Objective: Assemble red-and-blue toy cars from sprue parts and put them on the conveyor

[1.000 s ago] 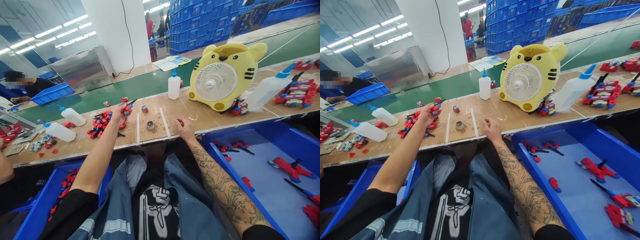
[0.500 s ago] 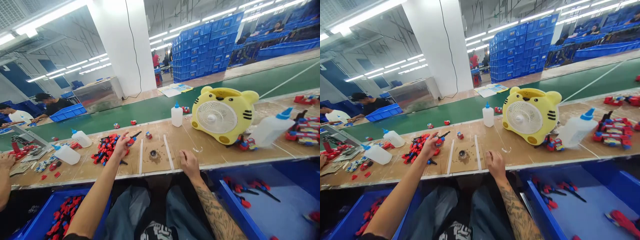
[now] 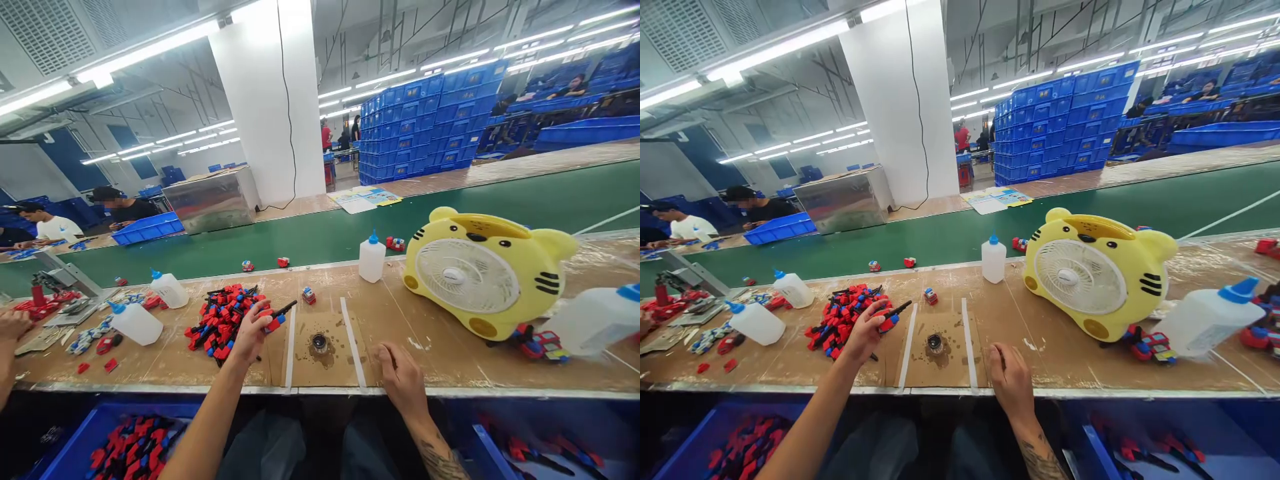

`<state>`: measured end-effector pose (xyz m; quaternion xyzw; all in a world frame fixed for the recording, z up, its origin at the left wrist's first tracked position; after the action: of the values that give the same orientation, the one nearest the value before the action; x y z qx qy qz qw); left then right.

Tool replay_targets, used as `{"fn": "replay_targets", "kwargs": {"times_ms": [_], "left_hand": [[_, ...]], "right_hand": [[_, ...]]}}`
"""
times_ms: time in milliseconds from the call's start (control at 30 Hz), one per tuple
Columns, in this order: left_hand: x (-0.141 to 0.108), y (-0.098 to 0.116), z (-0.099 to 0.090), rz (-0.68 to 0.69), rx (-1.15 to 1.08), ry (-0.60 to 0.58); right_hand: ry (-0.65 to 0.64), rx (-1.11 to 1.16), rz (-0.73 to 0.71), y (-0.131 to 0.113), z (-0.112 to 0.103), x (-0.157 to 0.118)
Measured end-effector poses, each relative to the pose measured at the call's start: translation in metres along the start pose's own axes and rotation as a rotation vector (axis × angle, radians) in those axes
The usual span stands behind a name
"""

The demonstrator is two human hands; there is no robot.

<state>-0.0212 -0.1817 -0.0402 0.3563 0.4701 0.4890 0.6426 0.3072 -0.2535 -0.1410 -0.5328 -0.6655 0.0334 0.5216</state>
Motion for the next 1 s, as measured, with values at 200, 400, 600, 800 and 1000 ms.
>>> {"fn": "replay_targets", "kwargs": {"times_ms": [200, 400, 600, 800, 1000], "left_hand": [[-0.016, -0.014, -0.008, -0.010, -0.008, -0.011], [-0.009, -0.001, -0.013, 0.063, 0.008, -0.023], [0.012, 0.019, -0.014, 0.135, 0.178, -0.041], [0.045, 0.034, 0.027, 0.098, 0.303, -0.118], [0.055, 0.029, 0.069, 0.035, 0.298, -0.091]], "right_hand": [[0.025, -0.034, -0.051, 0.003, 0.003, -0.003], [0.035, -0.067, -0.098, -0.004, 0.003, -0.003], [0.050, -0.035, -0.130, -0.007, 0.001, -0.005], [0.080, -0.032, -0.275, -0.012, -0.006, 0.003], [0.040, -0.178, -0.195, -0.020, 0.003, 0.001]]}}
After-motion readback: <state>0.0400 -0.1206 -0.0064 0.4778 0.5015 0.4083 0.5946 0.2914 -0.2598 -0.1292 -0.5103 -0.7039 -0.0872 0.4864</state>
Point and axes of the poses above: each hand's wrist, its own x-axis towards the middle knuckle, its own z-axis out of the palm, y = z × x, the point moved 1 cm from there along x, towards the middle knuckle, and after that the axes turned 14 degrees about -z, right-handed, at the moved point
